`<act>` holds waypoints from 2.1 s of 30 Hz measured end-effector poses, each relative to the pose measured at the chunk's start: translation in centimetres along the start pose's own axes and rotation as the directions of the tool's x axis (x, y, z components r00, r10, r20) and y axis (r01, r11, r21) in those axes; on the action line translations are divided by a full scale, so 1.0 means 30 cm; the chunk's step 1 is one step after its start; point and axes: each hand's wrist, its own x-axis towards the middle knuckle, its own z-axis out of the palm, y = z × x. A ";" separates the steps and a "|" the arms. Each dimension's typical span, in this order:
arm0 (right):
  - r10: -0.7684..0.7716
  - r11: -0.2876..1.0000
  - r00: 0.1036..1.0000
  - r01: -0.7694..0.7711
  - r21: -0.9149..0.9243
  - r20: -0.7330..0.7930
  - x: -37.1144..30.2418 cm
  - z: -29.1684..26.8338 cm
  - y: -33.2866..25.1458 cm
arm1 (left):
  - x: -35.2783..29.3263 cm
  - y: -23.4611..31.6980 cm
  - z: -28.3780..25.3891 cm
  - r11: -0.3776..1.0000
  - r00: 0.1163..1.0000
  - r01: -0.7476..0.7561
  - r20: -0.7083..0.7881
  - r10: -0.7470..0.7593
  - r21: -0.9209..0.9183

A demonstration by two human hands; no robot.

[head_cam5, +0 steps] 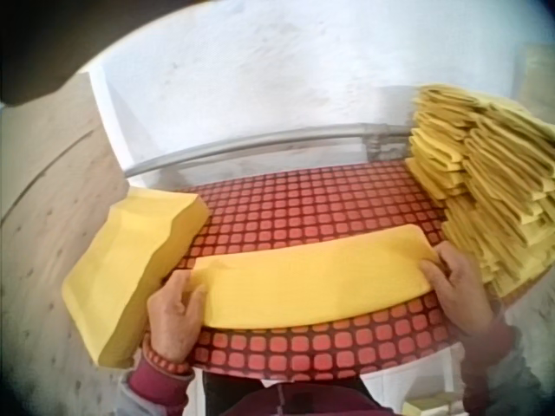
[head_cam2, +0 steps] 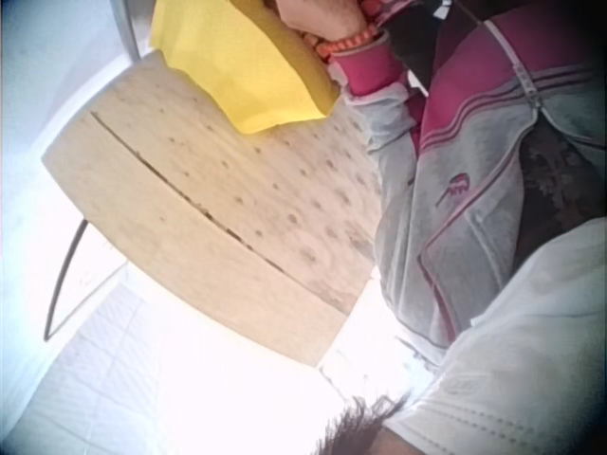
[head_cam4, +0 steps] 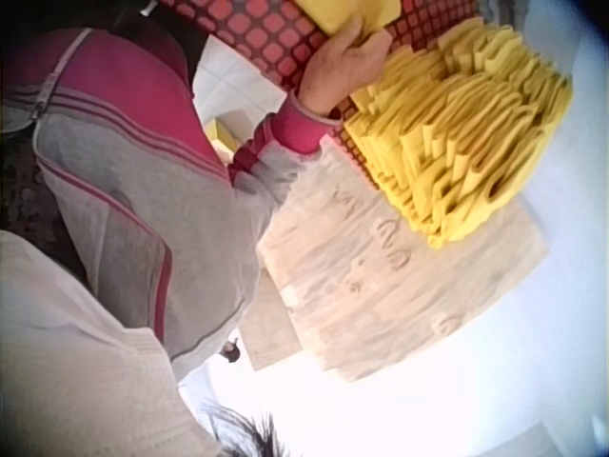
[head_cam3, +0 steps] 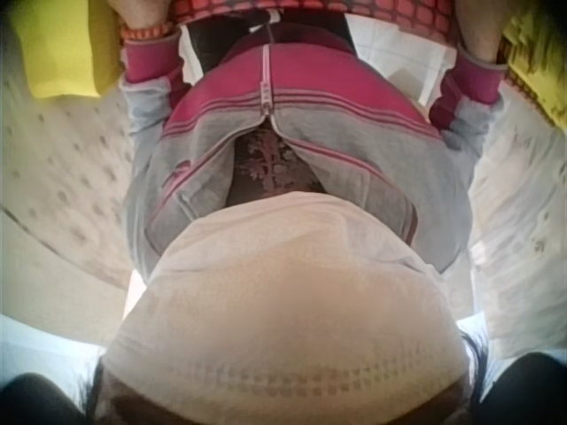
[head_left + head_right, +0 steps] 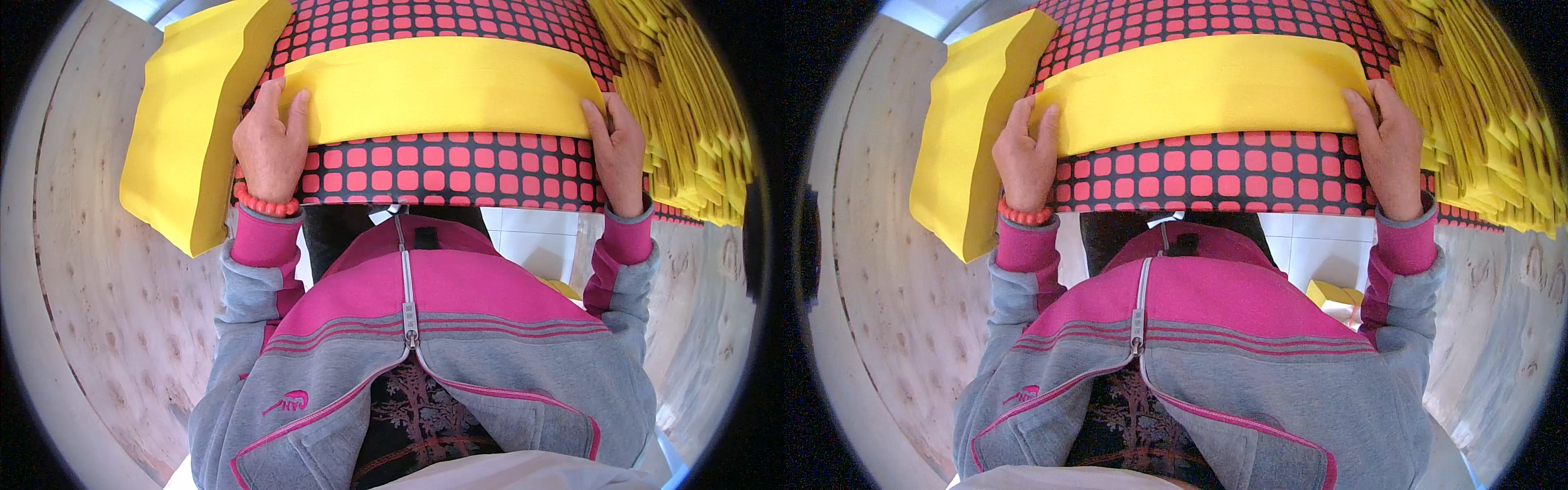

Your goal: The person repeatedly folds yellow paper sheets by hand on a patterned table, aligning edges and pressing creases. Folded sheets are stacked to the right while new sheets are taken from a pile on the left.

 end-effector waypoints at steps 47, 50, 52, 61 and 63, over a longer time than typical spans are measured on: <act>-0.003 0.990 0.997 -0.007 -0.138 -0.073 0.028 0.030 0.015 | 0.009 -0.008 -0.023 0.996 0.992 0.067 0.100 -0.072 0.053; -0.002 0.991 0.996 -0.010 -0.135 -0.085 0.030 0.031 0.014 | 0.027 0.047 -0.022 0.977 0.986 -0.166 -0.008 0.168 0.134; -0.002 0.991 0.996 -0.010 -0.136 -0.088 0.031 0.033 0.013 | 0.026 0.117 0.001 0.952 0.951 -0.305 0.044 0.305 -0.001; -0.007 0.989 0.998 -0.002 -0.145 -0.067 0.030 0.028 0.015 | 0.064 0.291 0.141 0.898 0.854 -0.384 0.287 0.434 -0.213; -0.003 0.989 0.998 -0.006 -0.145 -0.063 0.030 0.028 0.014 | 0.068 0.284 0.154 0.908 0.839 -0.384 0.347 0.419 -0.167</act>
